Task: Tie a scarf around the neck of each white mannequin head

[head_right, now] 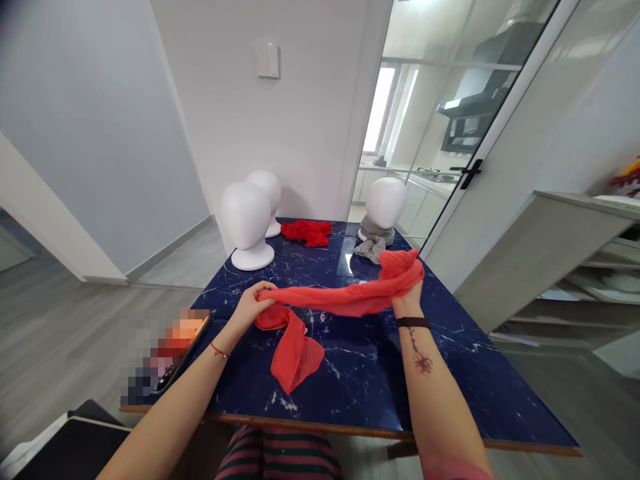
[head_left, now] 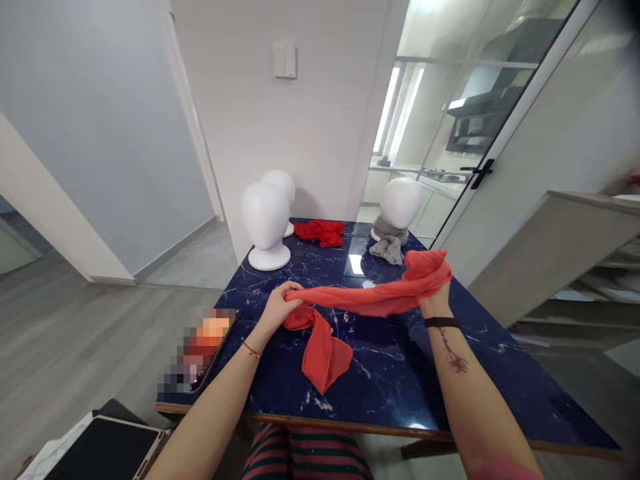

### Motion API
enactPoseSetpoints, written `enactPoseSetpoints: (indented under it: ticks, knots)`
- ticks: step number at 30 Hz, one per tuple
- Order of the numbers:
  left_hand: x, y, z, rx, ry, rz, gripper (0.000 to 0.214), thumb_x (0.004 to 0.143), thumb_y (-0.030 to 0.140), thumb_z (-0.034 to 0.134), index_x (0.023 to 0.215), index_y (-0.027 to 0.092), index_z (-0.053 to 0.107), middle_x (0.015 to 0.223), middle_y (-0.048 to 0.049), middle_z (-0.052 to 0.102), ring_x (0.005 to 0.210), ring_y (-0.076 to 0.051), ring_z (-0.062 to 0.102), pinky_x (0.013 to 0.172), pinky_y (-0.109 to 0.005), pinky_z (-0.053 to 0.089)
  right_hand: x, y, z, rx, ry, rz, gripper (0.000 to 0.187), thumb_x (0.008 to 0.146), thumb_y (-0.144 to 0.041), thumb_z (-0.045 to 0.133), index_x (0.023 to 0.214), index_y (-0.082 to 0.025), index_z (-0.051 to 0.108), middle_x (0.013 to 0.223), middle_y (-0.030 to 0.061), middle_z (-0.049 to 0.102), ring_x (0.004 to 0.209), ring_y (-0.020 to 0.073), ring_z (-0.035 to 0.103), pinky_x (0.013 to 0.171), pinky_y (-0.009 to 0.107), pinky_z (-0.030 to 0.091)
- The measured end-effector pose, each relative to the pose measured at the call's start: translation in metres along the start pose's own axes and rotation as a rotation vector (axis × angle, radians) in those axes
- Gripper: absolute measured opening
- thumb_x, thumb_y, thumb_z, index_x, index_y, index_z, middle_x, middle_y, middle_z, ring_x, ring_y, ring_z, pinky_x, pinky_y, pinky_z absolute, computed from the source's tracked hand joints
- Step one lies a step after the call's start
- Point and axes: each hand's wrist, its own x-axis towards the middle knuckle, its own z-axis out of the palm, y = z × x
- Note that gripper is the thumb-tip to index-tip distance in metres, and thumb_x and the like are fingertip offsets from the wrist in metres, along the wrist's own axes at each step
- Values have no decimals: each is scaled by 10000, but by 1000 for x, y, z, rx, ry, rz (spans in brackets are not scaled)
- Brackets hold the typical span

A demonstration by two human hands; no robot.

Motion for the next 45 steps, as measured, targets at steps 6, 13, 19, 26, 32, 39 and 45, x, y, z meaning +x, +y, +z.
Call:
enactPoseSetpoints:
  ticks: [6, 13, 19, 26, 32, 39, 45]
  knots:
    - [-11, 14, 9, -291, -287, -11, 614, 673, 210, 718, 1245, 256, 503, 1242, -90, 578, 1051, -232, 592, 891, -349, 473, 3, 4, -23, -464, 306, 16, 294, 728, -404, 540, 824, -133, 597, 910, 181, 602, 1002, 339, 520, 838, 471, 411]
    - [-17, 15, 21, -238, -358, -35, 531, 748, 243, 674, 1258, 257, 525, 1242, -95, 576, 1014, -227, 607, 846, -340, 499, -105, -34, 87, -412, -786, -359, 554, 811, -300, 511, 1349, -217, 410, 1373, 105, 471, 1233, 232, 466, 999, 395, 391]
    - [-16, 17, 13, -256, -352, -114, 700, 684, 249, 728, 1318, 265, 431, 990, -50, 646, 571, -76, 561, 542, -211, 460, -119, -38, 96, -224, -598, -196, 260, 740, -194, 479, 930, -187, 656, 893, 41, 686, 812, 190, 616, 783, 322, 478]
    - [-17, 17, 18, -51, -544, -262, 305, 781, 423, 616, 897, 141, 599, 691, -23, 645, 440, -63, 459, 424, -186, 344, -52, 0, 54, -346, -83, -72, 220, 787, -297, 452, 861, -155, 603, 768, 37, 628, 707, 179, 563, 691, 313, 474]
    - [-13, 3, 16, 514, -231, 142, 176, 822, 234, 479, 765, 179, 636, 669, 1, 591, 601, -132, 519, 595, -242, 412, -85, -8, 71, -918, -653, -543, 666, 710, -108, 540, 1358, -206, 425, 1463, 124, 350, 1353, 307, 295, 1060, 511, 297]
    - [5, 4, 14, 520, -278, 251, 203, 837, 231, 479, 865, 200, 678, 940, -50, 660, 898, -187, 602, 847, -303, 452, -128, -5, 101, -677, -1052, -482, 572, 785, -97, 416, 1342, -226, 438, 1277, 61, 575, 1153, 217, 553, 1032, 397, 395]
    - [84, -31, -42, 644, 659, -47, 573, 724, 250, 629, 1242, 79, 451, 1289, -224, 480, 1266, -352, 386, 1063, -525, 235, -104, 21, 94, -749, -789, -322, 488, 737, -36, 407, 1187, -159, 551, 1100, 86, 658, 988, 211, 630, 899, 334, 472]
